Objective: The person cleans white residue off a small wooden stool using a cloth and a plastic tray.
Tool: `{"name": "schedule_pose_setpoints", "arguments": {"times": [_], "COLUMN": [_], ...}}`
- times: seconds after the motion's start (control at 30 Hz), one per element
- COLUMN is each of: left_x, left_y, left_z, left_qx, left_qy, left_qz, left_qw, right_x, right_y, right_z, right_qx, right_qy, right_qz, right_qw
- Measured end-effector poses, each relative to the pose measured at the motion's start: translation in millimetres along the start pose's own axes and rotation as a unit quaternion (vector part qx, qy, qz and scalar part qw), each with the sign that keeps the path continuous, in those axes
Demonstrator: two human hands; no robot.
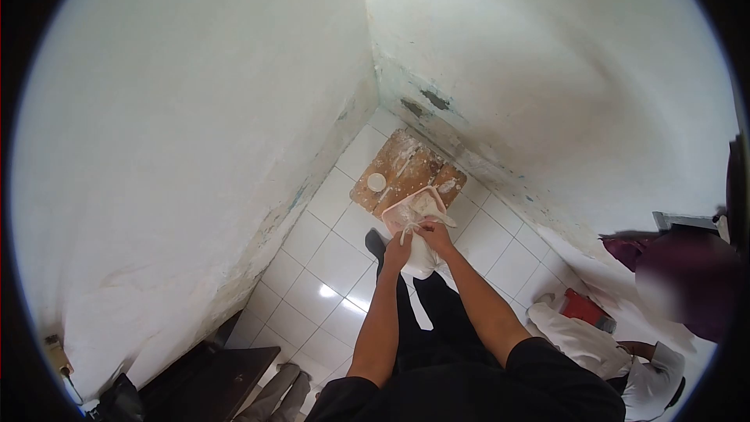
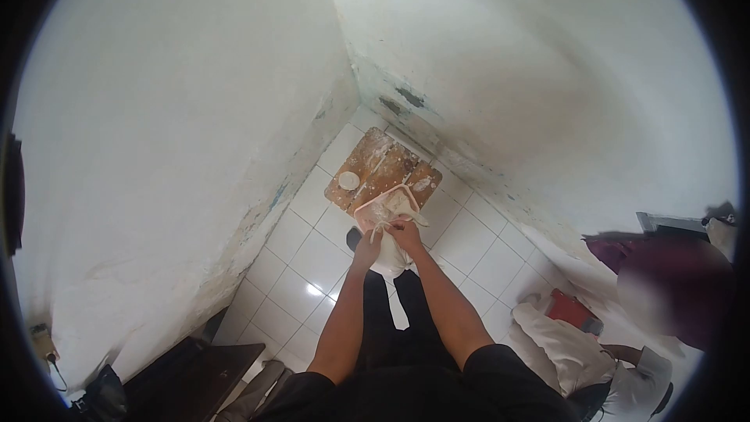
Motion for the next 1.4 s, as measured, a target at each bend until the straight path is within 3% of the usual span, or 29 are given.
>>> {"name": "schedule_pose_setpoints", "arguments": {"times": [0.33, 0.67, 0.87, 1.0, 1.13, 1.2, 1.27, 1.4], "left_x": [-19, -38, -49, -48, -39, -25, -9, 32], "left_y": [2, 15, 39, 63, 92, 103, 111, 121], "left_z": [15, 25, 33, 47, 88, 102, 119, 149], "left_qx": [-0.041, -0.036, -0.066, -0.070, -0.061, -0.069, -0.073, -0.098], "left_qy": [0.022, -0.064, -0.126, -0.215, -0.209, -0.275, -0.276, -0.270], "left_qz": [-0.021, -0.009, -0.028, -0.061, -0.097, -0.107, -0.107, -0.117], "left_qw": [0.999, 0.997, 0.989, 0.972, 0.971, 0.953, 0.952, 0.951], "right_x": [-29, -70, -95, -111, -123, -118, -109, -81], "right_y": [5, 5, 10, 14, 22, 27, 33, 47], "right_z": [-17, -27, -36, -62, -107, -126, -143, -185], "right_qx": [0.012, 0.124, 0.098, 0.097, 0.113, 0.116, 0.114, 0.079], "right_qy": [0.028, 0.039, 0.038, 0.040, 0.041, 0.035, 0.119, 0.123], "right_qz": [0.027, 0.009, 0.003, -0.002, -0.019, -0.020, 0.011, 0.035], "right_qw": [0.999, 0.991, 0.994, 0.995, 0.993, 0.992, 0.986, 0.989]}}
Point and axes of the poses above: each hand's wrist, its own x-axis towards the middle knuckle, its own y-axis out of the back of the hand, z = x × y, the point moved 1 cm from there along x, towards the middle knuckle, and after that the axes turned 6 degrees about -y, right-handed, at the moved point
